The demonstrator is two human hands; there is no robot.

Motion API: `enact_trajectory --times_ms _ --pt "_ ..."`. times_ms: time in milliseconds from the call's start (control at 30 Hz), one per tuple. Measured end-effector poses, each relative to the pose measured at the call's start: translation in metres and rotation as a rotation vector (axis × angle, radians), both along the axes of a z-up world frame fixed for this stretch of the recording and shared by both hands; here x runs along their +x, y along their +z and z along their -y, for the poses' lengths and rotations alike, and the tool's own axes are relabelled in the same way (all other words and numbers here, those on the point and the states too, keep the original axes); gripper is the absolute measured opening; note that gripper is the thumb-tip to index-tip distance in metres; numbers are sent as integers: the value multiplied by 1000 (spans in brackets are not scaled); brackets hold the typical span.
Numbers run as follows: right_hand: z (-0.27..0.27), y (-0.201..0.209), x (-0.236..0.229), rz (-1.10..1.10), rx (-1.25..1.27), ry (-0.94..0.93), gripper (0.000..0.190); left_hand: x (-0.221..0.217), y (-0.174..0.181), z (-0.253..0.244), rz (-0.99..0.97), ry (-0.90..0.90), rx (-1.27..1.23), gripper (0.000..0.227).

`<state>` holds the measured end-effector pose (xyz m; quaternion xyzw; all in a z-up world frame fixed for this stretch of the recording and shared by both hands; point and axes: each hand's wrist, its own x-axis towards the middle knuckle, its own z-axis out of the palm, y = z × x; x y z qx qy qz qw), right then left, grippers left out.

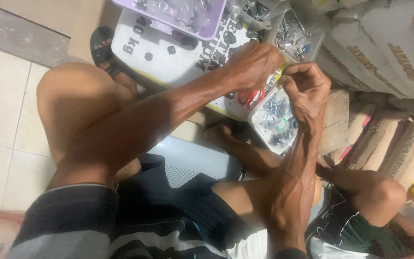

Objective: Assembling small mechanical components by hand and placing them into a tray.

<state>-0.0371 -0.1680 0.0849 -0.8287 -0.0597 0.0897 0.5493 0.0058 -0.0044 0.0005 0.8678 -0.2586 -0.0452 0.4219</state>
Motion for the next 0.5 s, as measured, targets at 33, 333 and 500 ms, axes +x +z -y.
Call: enact_trajectory --times_ms 33,333,500 --pt "3 -5 1 8 18 41 14 -1 -3 1 1 -11 -36 25" --pt "-16 -25 -3 88 151 -51 9 -12 -25 4 -28 173 -271 24" --pt "-23 -30 3 550 -294 -120 6 -9 2 5 40 457 -461 26"
